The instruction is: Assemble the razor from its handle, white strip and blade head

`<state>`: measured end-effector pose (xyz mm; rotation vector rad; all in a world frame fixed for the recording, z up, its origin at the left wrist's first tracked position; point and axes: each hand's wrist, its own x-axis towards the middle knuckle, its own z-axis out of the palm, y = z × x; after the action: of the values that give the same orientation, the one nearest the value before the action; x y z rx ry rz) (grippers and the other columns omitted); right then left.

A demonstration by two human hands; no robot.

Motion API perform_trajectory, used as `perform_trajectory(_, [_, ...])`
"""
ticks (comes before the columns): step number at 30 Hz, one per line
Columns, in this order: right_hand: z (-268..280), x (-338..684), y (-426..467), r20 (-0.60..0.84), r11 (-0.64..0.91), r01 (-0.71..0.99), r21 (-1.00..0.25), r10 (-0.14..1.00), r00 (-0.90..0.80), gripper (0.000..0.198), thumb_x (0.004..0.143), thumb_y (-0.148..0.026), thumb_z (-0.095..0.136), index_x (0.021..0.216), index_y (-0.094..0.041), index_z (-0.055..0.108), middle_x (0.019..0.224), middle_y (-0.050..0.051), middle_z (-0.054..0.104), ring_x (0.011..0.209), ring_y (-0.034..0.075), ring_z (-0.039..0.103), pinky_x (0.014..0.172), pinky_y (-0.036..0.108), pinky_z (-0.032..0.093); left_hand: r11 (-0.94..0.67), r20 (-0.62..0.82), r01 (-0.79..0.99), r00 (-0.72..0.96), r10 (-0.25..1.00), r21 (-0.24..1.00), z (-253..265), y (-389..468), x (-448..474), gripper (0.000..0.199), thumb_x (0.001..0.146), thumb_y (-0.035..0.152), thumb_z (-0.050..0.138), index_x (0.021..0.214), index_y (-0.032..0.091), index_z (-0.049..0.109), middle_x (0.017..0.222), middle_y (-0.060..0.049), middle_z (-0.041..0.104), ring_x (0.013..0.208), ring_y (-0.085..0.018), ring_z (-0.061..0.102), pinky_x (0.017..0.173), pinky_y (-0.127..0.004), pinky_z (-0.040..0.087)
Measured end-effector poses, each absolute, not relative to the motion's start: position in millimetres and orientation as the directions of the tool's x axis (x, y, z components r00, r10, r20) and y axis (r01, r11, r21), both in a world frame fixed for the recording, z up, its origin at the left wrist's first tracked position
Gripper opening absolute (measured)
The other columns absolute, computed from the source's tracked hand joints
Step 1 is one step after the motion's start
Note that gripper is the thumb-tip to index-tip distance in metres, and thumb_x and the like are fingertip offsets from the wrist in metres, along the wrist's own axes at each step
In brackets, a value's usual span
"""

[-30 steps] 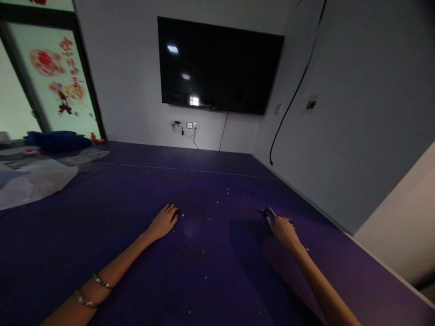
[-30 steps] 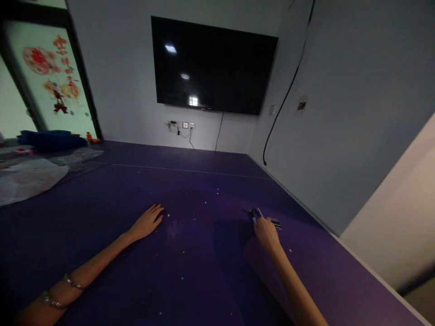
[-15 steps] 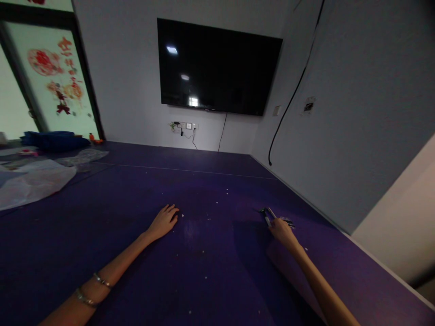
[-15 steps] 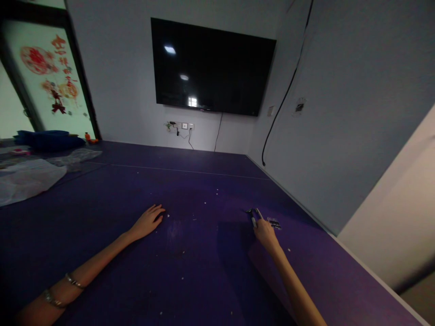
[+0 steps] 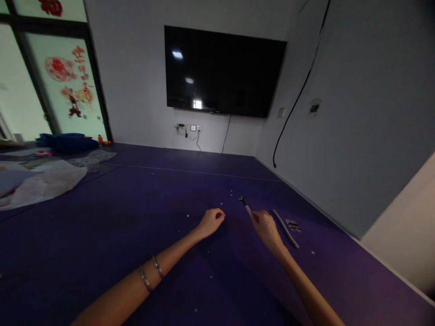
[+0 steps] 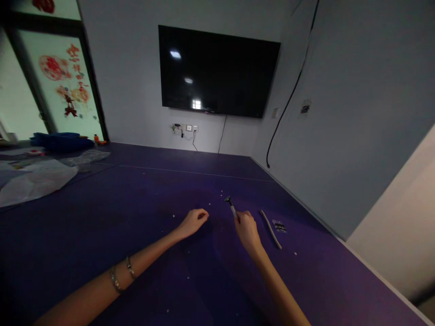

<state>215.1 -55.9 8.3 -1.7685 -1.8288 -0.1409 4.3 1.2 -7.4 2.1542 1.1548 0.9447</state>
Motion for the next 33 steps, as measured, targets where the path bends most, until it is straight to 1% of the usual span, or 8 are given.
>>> perform_trajectory(4, [12,182,-63,0.473,0.146,0.94,-0.309,0.881,0.019,0.029,0.085,-0.017,0.039,0.091,-0.014,0.067,0.083,0.009,0.063,0.073,0.016,0.059,0.065,0.022,0.041,-0.346,0.17,0.43,0.396,0.902,0.834,-13,0,37,0.039,0.085,0.04,0.038,0.078,0.011,0.063,0.071,-0.007,0.066,0.057,-0.014,0.059,0.052,-0.022,0.042])
perform_trajectory(7, [12,166,-67,0.459,0.171,0.95,-0.262,0.888,-0.033,0.029,0.086,-0.014,0.038,0.093,-0.014,0.067,0.086,0.01,0.062,0.076,0.016,0.058,0.069,0.022,0.042,-0.227,0.076,0.389,0.365,0.928,0.893,-8,-1,46,0.042,0.085,0.045,0.036,0.079,0.011,0.06,0.068,-0.006,0.064,0.046,-0.012,0.054,0.043,-0.021,0.038])
perform_trajectory(13, [9,148,-74,0.446,0.189,0.971,-0.143,0.888,-0.107,0.03,0.086,-0.011,0.038,0.101,-0.015,0.063,0.091,0.012,0.058,0.083,0.02,0.054,0.072,0.027,0.044,-0.237,0.076,0.412,0.37,0.926,0.88,9,-2,40,0.044,0.083,0.045,0.036,0.064,0.012,0.058,0.053,-0.003,0.057,0.038,-0.011,0.048,0.041,-0.022,0.037])
perform_trajectory(17, [11,140,-80,0.421,0.245,0.959,-0.141,0.892,-0.166,0.028,0.087,-0.013,0.038,0.102,-0.013,0.062,0.094,0.014,0.058,0.087,0.022,0.055,0.074,0.029,0.044,-0.277,0.068,0.545,0.372,0.926,0.791,10,3,33,0.043,0.081,0.042,0.04,0.057,0.011,0.06,0.048,-0.003,0.055,0.044,-0.013,0.052,0.045,-0.022,0.037])
perform_trajectory(22, [24,142,-94,0.412,0.317,0.928,-0.196,0.885,-0.216,0.027,0.088,-0.022,0.039,0.091,-0.015,0.065,0.086,0.009,0.061,0.079,0.018,0.058,0.075,0.026,0.043,-0.405,0.039,0.722,0.466,0.884,0.562,11,21,17,0.042,0.083,0.036,0.036,0.069,0.011,0.067,0.06,-0.005,0.063,0.056,-0.013,0.059,0.051,-0.02,0.039])
perform_trajectory(25, [30,161,-98,0.408,0.291,0.923,-0.25,0.897,-0.172,0.03,0.088,-0.024,0.038,0.088,-0.015,0.067,0.082,0.008,0.063,0.074,0.016,0.059,0.072,0.023,0.041,-0.408,0.009,0.782,0.458,0.889,0.472,15,39,2,0.037,0.081,0.031,0.04,0.072,0.009,0.068,0.066,-0.01,0.066,0.063,-0.017,0.062,0.056,-0.023,0.042])
perform_trajectory(28, [29,193,-93,0.391,0.242,0.926,-0.29,0.913,-0.116,0.031,0.086,-0.025,0.038,0.081,-0.016,0.067,0.077,0.007,0.064,0.07,0.016,0.059,0.067,0.023,0.04,-0.41,-0.021,0.831,0.45,0.893,0.377,17,58,-11,0.029,0.076,0.024,0.045,0.08,0.009,0.07,0.083,-0.015,0.069,0.079,-0.021,0.064,0.067,-0.025,0.044])
perform_trajectory(33, [17,248,-81,0.323,0.117,0.95,-0.29,0.946,-0.019,0.033,0.084,-0.025,0.038,0.07,-0.016,0.067,0.07,0.007,0.066,0.066,0.018,0.06,0.061,0.024,0.037,-0.379,-0.115,0.888,0.418,0.901,0.262,11,75,-22,0.031,0.074,0.023,0.048,0.091,0.009,0.069,0.097,-0.018,0.068,0.089,-0.024,0.064,0.071,-0.027,0.046])
